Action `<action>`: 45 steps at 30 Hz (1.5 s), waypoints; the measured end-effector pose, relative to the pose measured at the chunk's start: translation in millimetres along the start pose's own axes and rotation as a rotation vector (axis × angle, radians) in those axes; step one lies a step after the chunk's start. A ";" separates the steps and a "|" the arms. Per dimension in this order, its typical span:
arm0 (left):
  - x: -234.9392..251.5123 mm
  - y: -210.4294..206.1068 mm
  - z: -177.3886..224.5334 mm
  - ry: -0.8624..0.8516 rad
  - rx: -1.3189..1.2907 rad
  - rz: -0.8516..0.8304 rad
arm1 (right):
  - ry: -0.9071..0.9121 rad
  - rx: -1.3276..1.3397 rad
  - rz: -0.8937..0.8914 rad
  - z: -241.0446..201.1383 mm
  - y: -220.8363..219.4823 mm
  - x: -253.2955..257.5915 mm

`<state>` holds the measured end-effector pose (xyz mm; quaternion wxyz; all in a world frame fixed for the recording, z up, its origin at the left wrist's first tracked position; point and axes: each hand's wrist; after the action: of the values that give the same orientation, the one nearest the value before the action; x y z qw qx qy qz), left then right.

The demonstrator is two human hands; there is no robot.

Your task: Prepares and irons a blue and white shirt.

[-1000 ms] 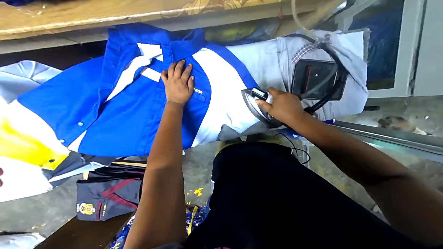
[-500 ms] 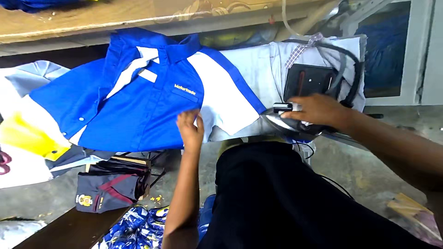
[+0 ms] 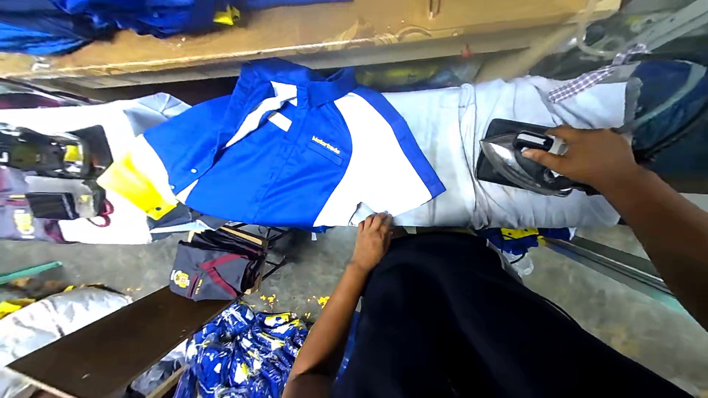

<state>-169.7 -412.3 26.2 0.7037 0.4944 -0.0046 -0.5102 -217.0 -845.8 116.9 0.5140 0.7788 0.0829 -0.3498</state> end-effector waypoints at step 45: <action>210.9 224.5 -72.8 0.140 0.099 -0.073 | -0.335 0.614 -0.372 -179.4 -151.7 -11.3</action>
<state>128.8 -516.6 41.3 0.6578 0.5629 0.0373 -0.4991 -217.0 -619.7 52.1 0.1916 0.8002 0.0294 -0.5676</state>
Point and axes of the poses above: each hand's wrist, its own x-axis towards the middle knuckle, its own y-axis out of the back of the hand, z = x × y, and after that the axes turned 14 degrees about -z, right-handed
